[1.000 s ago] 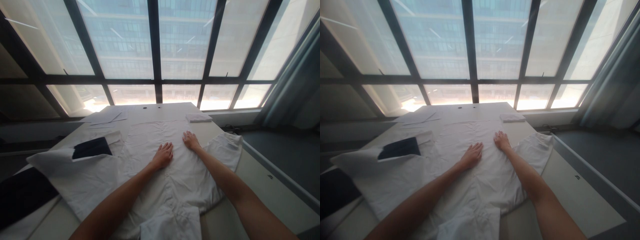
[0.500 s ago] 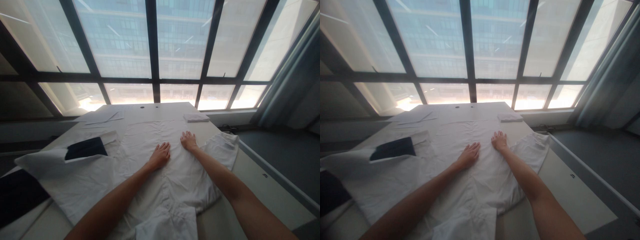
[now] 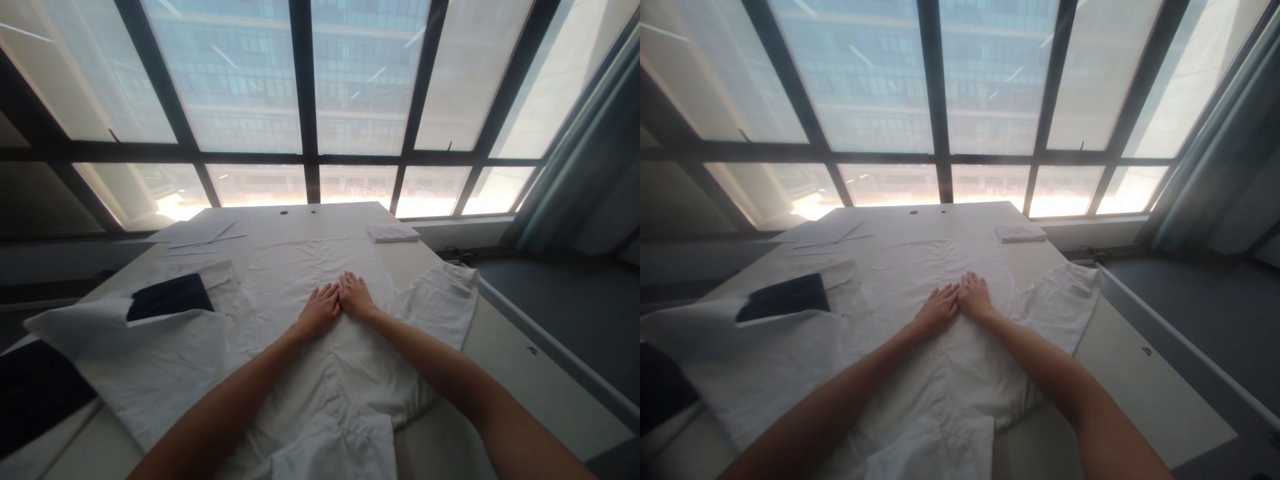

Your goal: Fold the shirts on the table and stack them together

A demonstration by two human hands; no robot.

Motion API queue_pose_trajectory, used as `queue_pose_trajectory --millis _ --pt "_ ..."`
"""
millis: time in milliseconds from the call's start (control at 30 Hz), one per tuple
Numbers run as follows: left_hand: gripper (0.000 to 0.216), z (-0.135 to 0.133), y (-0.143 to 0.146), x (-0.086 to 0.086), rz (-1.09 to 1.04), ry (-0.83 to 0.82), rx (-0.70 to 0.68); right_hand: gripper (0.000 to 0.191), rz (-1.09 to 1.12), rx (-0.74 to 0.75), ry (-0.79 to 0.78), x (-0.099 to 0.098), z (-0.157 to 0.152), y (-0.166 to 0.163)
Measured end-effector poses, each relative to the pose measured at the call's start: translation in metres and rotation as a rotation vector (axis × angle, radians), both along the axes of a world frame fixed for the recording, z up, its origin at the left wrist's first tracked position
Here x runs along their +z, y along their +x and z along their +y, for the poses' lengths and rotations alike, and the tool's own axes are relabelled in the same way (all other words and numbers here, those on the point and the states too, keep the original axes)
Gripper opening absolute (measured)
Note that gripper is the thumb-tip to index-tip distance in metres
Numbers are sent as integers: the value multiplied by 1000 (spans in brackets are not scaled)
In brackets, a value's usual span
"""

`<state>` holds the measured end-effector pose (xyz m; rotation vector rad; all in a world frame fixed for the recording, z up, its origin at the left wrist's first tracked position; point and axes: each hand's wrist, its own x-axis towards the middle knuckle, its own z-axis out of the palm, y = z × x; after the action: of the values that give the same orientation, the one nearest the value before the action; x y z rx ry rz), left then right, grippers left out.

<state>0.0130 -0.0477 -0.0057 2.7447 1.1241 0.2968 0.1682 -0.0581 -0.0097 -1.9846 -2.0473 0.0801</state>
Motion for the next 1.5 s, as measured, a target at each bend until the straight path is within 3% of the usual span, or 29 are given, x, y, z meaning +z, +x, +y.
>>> queue_pose_trajectory --millis 267,633,833,967,1100,1167,1233,1367,1500 --pt "55 -1 0 1 17 36 -5 59 -37 51 -54 4 2 21" --pt "56 -3 -1 3 52 48 -4 60 -33 -152 -61 5 19 51" --pt "55 -3 0 3 64 52 -1 58 40 -142 1 -1 20 50" --pt "56 -2 0 4 67 42 0 53 121 -89 3 11 22 59" --pt "57 -2 -1 5 54 21 -7 50 148 -97 125 41 14 108" --pt "57 -2 -1 5 41 14 -10 45 142 -153 303 52 2 151" --pt "57 -2 -1 5 28 6 -9 42 75 -265 336 56 -14 202" --pt "56 -1 0 2 7 2 -6 45 -119 -547 197 38 -58 286" --pt "57 0 1 0 0 12 -1 59 -145 -611 161 6 -97 311"
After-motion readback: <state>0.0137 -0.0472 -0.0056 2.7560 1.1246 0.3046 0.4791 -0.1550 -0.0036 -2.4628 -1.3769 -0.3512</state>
